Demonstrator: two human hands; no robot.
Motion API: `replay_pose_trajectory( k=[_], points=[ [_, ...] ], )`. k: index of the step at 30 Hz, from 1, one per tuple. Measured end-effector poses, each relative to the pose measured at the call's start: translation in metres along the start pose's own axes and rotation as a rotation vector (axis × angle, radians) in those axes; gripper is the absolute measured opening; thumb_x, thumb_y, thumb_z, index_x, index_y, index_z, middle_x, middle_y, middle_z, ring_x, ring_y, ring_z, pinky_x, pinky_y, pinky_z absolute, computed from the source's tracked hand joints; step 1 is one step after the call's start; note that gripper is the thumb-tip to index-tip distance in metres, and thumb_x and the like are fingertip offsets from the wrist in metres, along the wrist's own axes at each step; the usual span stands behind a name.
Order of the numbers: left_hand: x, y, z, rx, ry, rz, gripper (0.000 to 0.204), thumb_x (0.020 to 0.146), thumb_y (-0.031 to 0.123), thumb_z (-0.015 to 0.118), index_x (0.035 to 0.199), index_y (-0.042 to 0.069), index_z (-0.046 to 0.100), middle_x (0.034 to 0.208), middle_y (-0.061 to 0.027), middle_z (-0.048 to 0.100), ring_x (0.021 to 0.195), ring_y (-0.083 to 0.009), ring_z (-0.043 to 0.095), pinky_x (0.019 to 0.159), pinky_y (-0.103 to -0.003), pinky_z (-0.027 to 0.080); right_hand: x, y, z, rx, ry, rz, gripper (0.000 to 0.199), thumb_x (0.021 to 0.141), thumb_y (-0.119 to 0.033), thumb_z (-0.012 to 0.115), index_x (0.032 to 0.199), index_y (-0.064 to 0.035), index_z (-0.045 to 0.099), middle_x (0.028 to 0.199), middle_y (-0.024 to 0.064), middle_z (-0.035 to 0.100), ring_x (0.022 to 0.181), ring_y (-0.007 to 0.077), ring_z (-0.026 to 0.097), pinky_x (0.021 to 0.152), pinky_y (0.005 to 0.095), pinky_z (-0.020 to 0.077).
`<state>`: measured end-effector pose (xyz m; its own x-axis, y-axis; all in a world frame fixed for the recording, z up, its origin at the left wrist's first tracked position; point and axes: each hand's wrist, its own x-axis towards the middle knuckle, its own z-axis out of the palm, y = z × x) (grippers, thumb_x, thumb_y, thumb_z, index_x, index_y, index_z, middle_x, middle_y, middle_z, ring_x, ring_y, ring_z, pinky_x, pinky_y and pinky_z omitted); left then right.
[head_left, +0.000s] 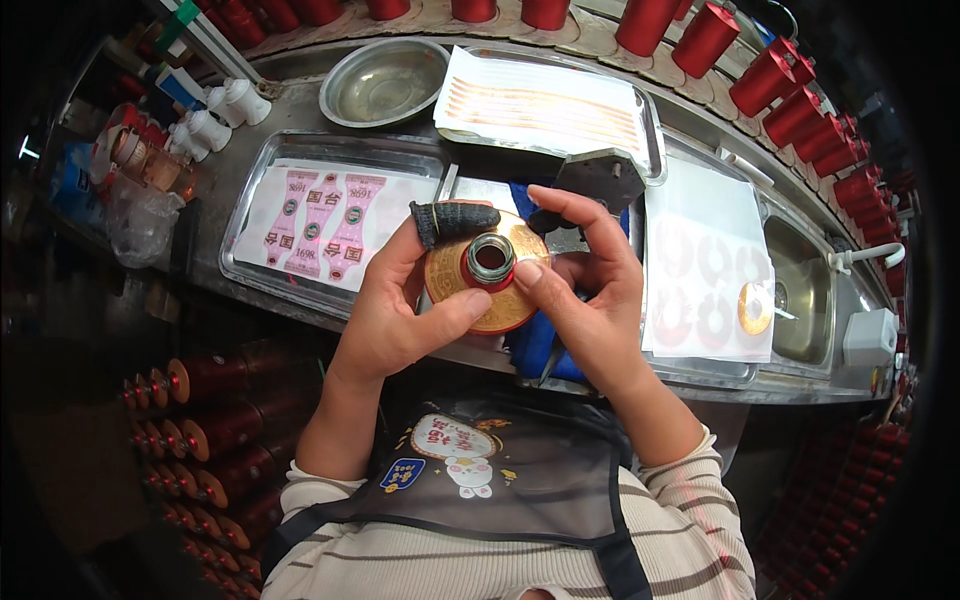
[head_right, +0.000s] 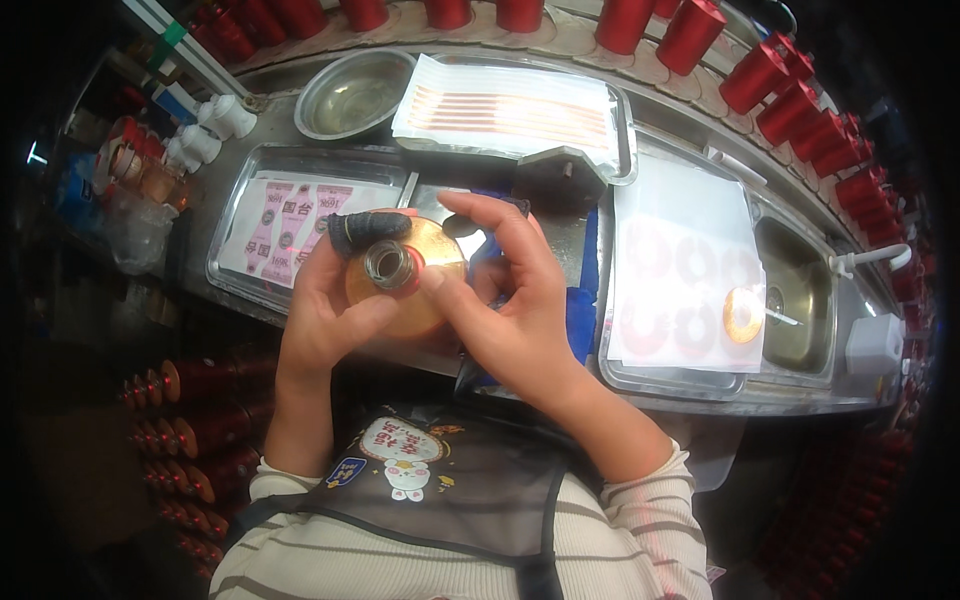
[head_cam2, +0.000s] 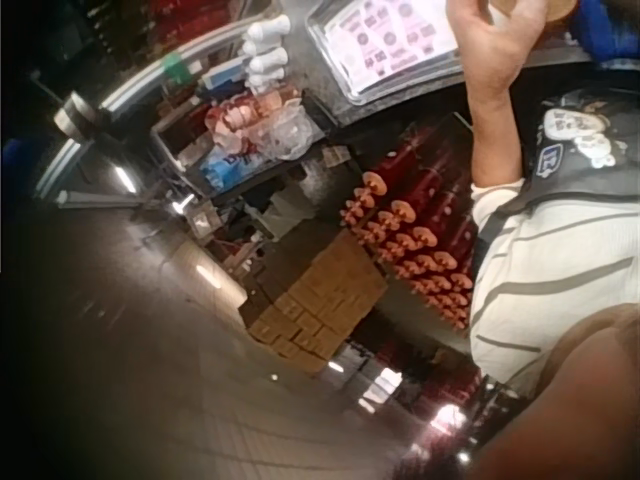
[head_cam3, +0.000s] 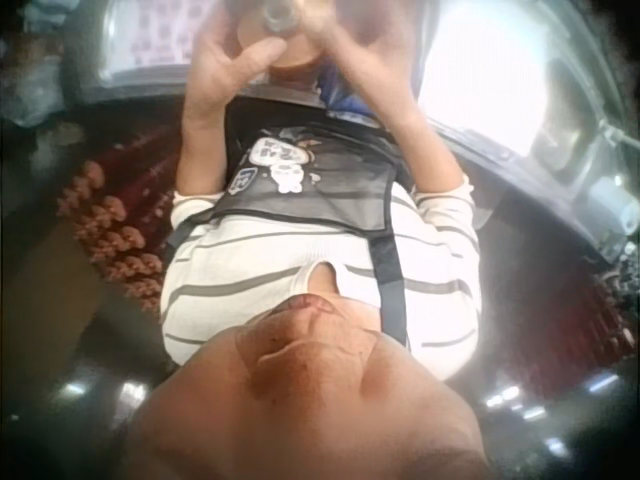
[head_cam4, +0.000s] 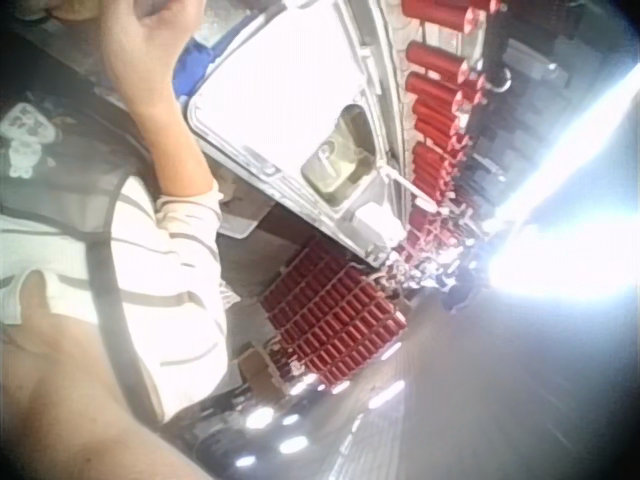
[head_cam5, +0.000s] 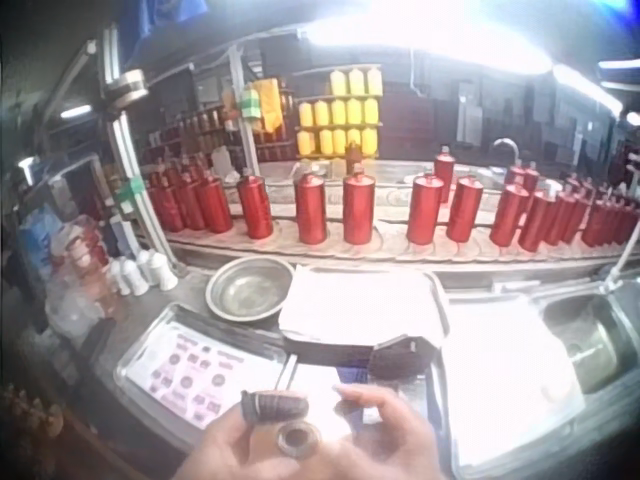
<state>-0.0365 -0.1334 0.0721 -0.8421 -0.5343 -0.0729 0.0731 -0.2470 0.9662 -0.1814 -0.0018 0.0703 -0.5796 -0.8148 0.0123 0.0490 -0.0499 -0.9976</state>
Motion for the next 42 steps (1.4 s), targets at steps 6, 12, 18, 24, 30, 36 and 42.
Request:
replay_pose_trajectory(
  k=[6,12,18,24,30,36,42],
  points=[
    [0.0,-0.004,-0.002,-0.039,-0.01,0.004,0.064,0.078,0.015,0.074,0.138,0.002,0.055,0.14,-0.0141,0.057,0.128,-0.0242,0.057,0.11,-0.039,0.043,0.004,-0.002,0.0,0.088,-0.018,0.047,0.049,0.085,-0.005,0.072,0.133,-0.0034,0.059,0.103,-0.0008,0.049,0.062,-0.0016,0.044,0.057,0.0167,0.0388],
    [-0.002,-0.007,-0.001,-0.057,-0.059,0.087,0.064,0.085,0.005,0.075,0.143,0.002,0.049,0.132,-0.0104,0.061,0.122,-0.0186,0.06,0.106,-0.035,0.048,-0.007,0.0,-0.006,-0.257,-0.121,-0.027,0.059,0.085,-0.014,0.077,0.138,-0.0008,0.053,0.116,0.0027,0.05,0.065,-0.0017,0.052,0.06,0.0147,0.0421],
    [-0.002,-0.009,-0.003,-0.098,-0.085,0.098,0.063,0.085,0.004,0.075,0.143,0.002,0.049,0.136,-0.0117,0.057,0.126,-0.0196,0.057,0.109,-0.036,0.045,-0.004,0.004,-0.01,-0.177,-0.159,0.007,0.06,0.084,-0.015,0.079,0.137,-0.0005,0.054,0.12,0.0028,0.053,0.067,-0.0015,0.053,0.062,0.0147,0.0425],
    [-0.002,-0.01,-0.001,-0.102,-0.072,0.13,0.063,0.084,0.004,0.074,0.142,0.002,0.049,0.137,-0.0118,0.056,0.127,-0.0196,0.056,0.109,-0.036,0.045,-0.002,0.005,-0.012,-0.124,-0.166,0.05,0.056,0.086,-0.018,0.077,0.135,-0.0011,0.055,0.12,0.0017,0.057,0.067,-0.0019,0.051,0.063,0.0158,0.0426],
    [-0.002,-0.01,-0.001,-0.092,-0.079,0.124,0.062,0.084,0.004,0.074,0.141,0.002,0.05,0.138,-0.0111,0.055,0.126,-0.0193,0.057,0.109,-0.036,0.045,-0.001,0.001,-0.009,0.022,-0.156,0.089,0.051,0.087,-0.017,0.076,0.132,-0.0016,0.055,0.121,0.0023,0.06,0.065,-0.0023,0.048,0.061,0.0156,0.0405],
    [-0.003,-0.01,-0.002,-0.083,-0.069,0.126,0.061,0.084,0.004,0.074,0.141,0.002,0.05,0.138,-0.0107,0.055,0.126,-0.0196,0.057,0.109,-0.036,0.045,-0.001,0.004,-0.008,-0.01,-0.161,0.082,0.052,0.086,-0.014,0.077,0.132,-0.002,0.055,0.116,0.0005,0.061,0.065,-0.0028,0.048,0.061,0.0153,0.0401],
    [-0.003,-0.01,-0.001,-0.084,-0.068,0.124,0.062,0.084,0.004,0.074,0.141,0.001,0.049,0.137,-0.0115,0.056,0.126,-0.0199,0.057,0.109,-0.036,0.045,-0.002,0.004,-0.008,-0.054,-0.139,0.084,0.053,0.085,-0.01,0.076,0.132,-0.0017,0.055,0.117,0.0012,0.06,0.065,-0.003,0.049,0.06,0.0153,0.0406]
  ],
)
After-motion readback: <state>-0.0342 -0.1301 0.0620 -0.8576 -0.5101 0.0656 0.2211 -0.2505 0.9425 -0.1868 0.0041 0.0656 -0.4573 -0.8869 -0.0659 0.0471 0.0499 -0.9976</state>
